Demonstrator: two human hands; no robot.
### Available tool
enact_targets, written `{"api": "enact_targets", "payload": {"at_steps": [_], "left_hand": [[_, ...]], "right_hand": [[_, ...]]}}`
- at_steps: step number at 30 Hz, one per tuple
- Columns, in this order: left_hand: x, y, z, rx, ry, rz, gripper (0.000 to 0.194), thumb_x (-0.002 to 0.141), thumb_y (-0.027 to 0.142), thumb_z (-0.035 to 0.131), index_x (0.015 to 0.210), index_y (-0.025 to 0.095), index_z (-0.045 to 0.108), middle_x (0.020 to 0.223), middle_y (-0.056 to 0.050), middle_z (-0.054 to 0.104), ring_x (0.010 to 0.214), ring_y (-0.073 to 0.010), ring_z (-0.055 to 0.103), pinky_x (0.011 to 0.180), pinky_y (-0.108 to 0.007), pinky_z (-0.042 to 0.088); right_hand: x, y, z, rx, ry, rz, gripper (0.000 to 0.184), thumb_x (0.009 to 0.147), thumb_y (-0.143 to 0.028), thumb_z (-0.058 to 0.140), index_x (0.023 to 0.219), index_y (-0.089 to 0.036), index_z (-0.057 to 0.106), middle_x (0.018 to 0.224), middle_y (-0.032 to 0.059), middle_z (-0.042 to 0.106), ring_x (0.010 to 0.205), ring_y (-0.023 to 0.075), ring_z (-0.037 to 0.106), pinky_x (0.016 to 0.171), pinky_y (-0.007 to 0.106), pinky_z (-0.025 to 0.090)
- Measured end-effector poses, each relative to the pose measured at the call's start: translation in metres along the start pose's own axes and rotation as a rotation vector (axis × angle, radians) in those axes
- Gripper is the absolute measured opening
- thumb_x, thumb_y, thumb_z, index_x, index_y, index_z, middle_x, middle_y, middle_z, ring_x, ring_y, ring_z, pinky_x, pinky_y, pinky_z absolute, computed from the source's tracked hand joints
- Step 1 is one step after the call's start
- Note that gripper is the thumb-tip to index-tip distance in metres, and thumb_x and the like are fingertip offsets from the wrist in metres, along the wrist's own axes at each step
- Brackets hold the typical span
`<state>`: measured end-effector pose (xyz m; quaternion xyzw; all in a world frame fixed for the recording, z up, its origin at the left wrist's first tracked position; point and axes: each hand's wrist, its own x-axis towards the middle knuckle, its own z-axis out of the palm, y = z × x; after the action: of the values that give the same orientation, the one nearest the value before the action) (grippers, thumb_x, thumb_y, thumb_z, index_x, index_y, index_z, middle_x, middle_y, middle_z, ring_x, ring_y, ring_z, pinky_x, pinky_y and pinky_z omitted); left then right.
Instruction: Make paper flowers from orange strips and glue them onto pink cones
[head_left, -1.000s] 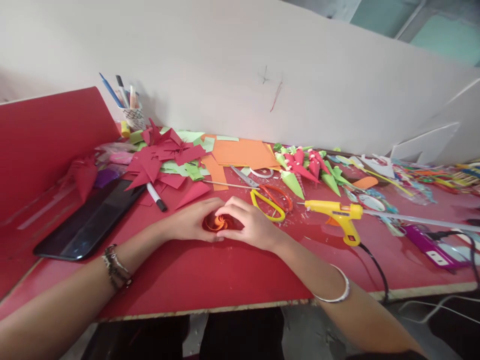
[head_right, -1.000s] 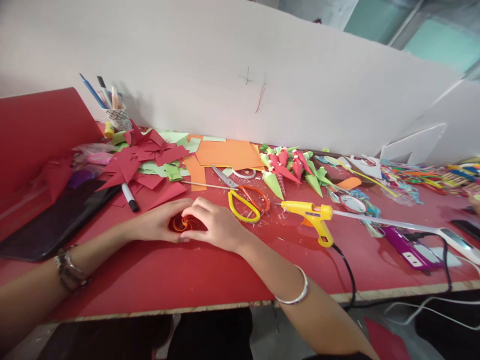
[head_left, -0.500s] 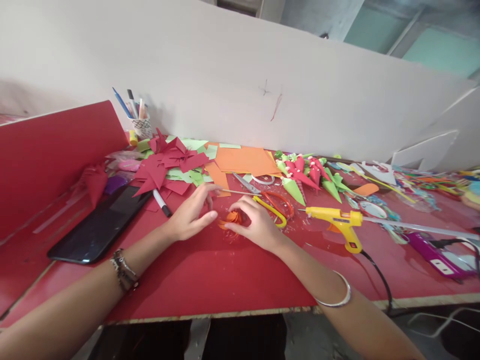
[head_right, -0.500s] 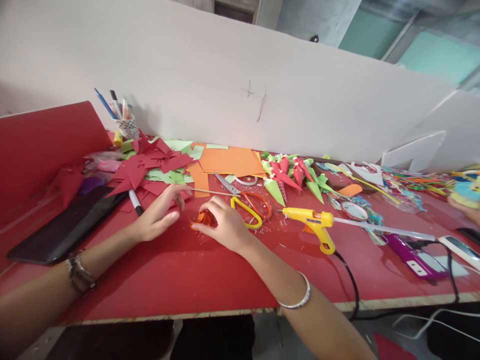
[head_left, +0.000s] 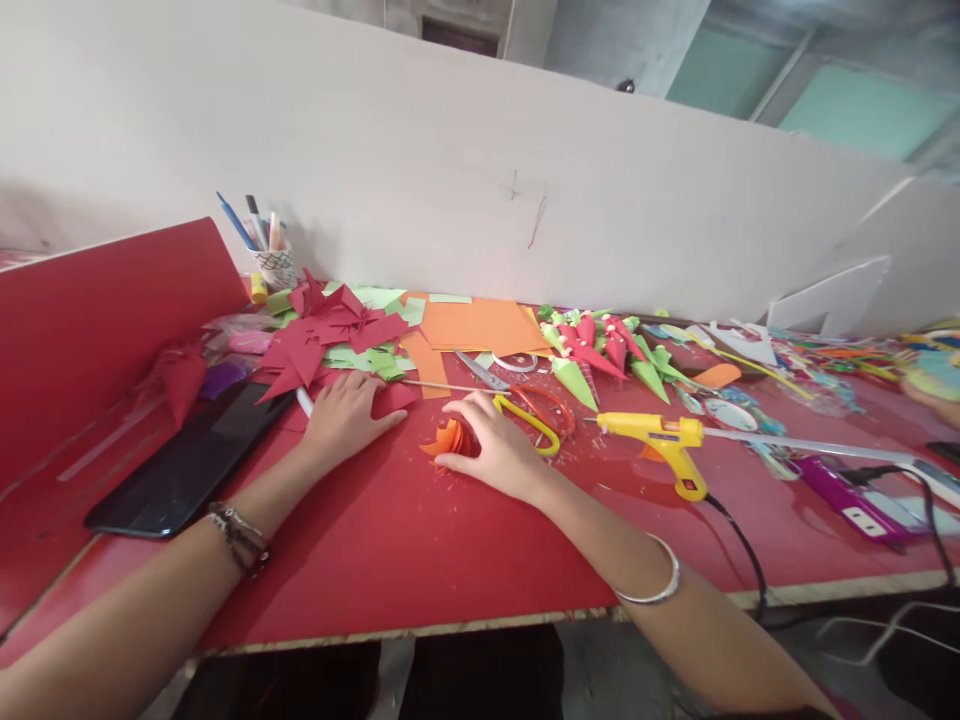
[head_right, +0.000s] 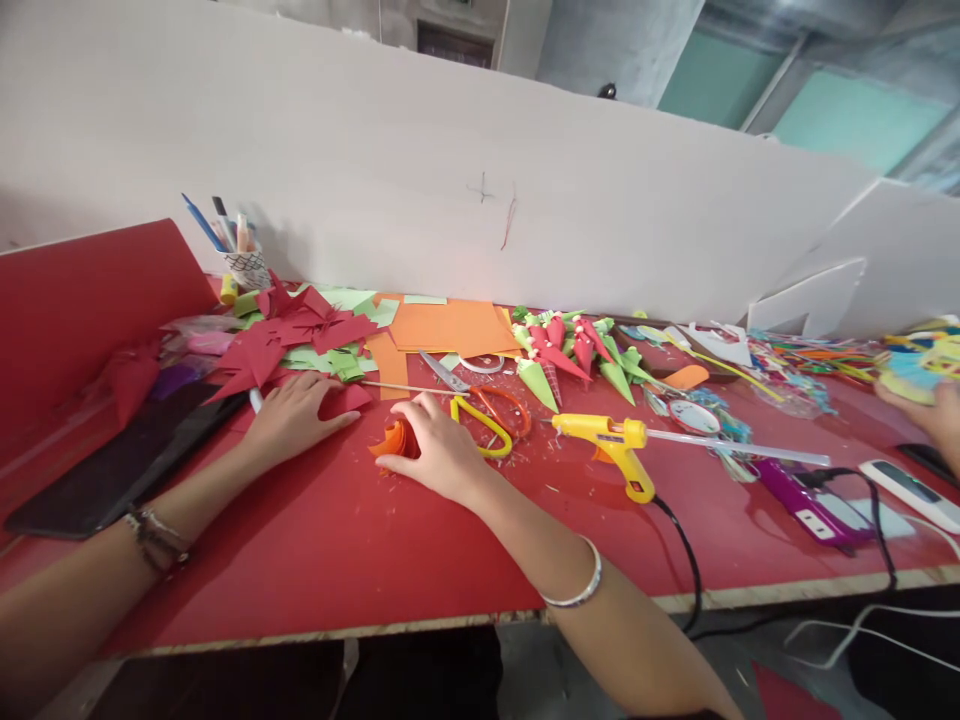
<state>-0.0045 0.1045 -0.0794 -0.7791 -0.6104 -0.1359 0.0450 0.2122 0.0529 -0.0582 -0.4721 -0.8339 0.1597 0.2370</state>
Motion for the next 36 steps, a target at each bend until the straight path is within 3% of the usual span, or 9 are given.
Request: {"api": "enact_targets", "payload": {"at_steps": [5,9,13,18,21,25,27,32,36], "left_hand": [[0.002,0.001,0.002,0.008,-0.014,0.038,0.039,0.075,0.047,0.043,0.100,0.018,0.052,0.107,-0.010,0.052,0.103,-0.0282,0.045,0.083,-0.043,0.036],[0.002,0.000,0.003,0.010,-0.012,0.093,0.028,0.079,0.035,0.038,0.095,0.017,0.053,0.103,-0.010,0.053,0.098,-0.0264,0.049,0.078,-0.038,0.040],[0.002,0.001,0.000,-0.038,0.006,0.085,0.029,0.083,0.030,0.030,0.094,0.014,0.051,0.094,-0.012,0.057,0.089,-0.0262,0.054,0.074,-0.036,0.041],[0.005,0.005,-0.004,-0.445,0.047,0.068,0.030,0.084,0.032,0.030,0.105,0.016,0.043,0.091,-0.008,0.058,0.085,-0.0209,0.055,0.075,-0.032,0.042],[0.007,0.007,-0.004,-0.699,0.080,0.072,0.030,0.081,0.029,0.036,0.108,0.017,0.041,0.093,-0.005,0.055,0.087,-0.0163,0.053,0.079,-0.029,0.041],[0.005,0.009,-0.007,-0.814,0.085,0.030,0.014,0.076,0.029,0.044,0.084,0.017,0.045,0.076,0.001,0.049,0.072,-0.0121,0.050,0.069,-0.024,0.041],[0.003,0.011,-0.010,-0.863,0.051,0.032,0.015,0.074,0.031,0.048,0.074,0.018,0.042,0.067,0.004,0.044,0.061,-0.0099,0.047,0.060,-0.022,0.040],[-0.002,0.019,-0.020,-1.067,-0.061,0.049,0.023,0.070,0.033,0.057,0.071,0.019,0.038,0.058,0.006,0.050,0.050,-0.0090,0.051,0.053,-0.022,0.041],[-0.006,0.021,-0.023,-1.056,-0.089,0.040,0.024,0.066,0.033,0.061,0.065,0.017,0.044,0.048,0.004,0.056,0.047,-0.0106,0.053,0.050,-0.021,0.041]], "right_hand": [[0.000,0.001,0.001,0.014,-0.045,-0.002,0.043,0.072,-0.046,0.055,0.108,-0.025,0.043,0.106,0.0034,0.046,0.088,0.0172,0.051,0.070,0.031,0.044],[0.000,0.001,0.001,0.014,-0.042,-0.010,0.043,0.072,-0.045,0.055,0.108,-0.025,0.043,0.106,0.0033,0.046,0.089,0.0166,0.051,0.071,0.030,0.044],[0.000,-0.001,0.000,0.018,-0.025,0.000,0.044,0.072,-0.045,0.055,0.108,-0.024,0.043,0.107,0.0042,0.046,0.088,0.0167,0.051,0.070,0.030,0.044],[0.000,-0.001,0.000,0.048,0.083,-0.032,0.039,0.077,-0.043,0.048,0.110,-0.022,0.042,0.105,0.0059,0.048,0.090,0.0173,0.051,0.073,0.031,0.044],[0.002,0.001,-0.002,0.048,0.161,-0.041,0.036,0.079,-0.040,0.045,0.110,-0.021,0.041,0.102,0.0067,0.048,0.080,0.0156,0.052,0.071,0.031,0.045],[-0.007,0.000,-0.020,-0.014,0.217,-0.035,0.033,0.080,-0.036,0.045,0.110,-0.021,0.042,0.099,0.0075,0.048,0.073,0.0145,0.051,0.068,0.031,0.044],[-0.020,-0.004,-0.034,-0.068,0.219,0.005,0.034,0.080,-0.035,0.045,0.111,-0.021,0.042,0.100,0.0082,0.049,0.074,0.0157,0.052,0.065,0.030,0.044],[-0.081,-0.007,-0.073,-0.129,-0.040,0.211,0.023,0.081,-0.040,0.042,0.096,-0.026,0.052,0.085,0.0021,0.057,0.062,0.0131,0.053,0.056,0.026,0.044],[-0.135,0.020,-0.098,-0.095,-0.347,0.358,0.022,0.075,-0.046,0.048,0.078,-0.025,0.057,0.066,0.0001,0.058,0.054,0.0135,0.053,0.047,0.024,0.041]]}}
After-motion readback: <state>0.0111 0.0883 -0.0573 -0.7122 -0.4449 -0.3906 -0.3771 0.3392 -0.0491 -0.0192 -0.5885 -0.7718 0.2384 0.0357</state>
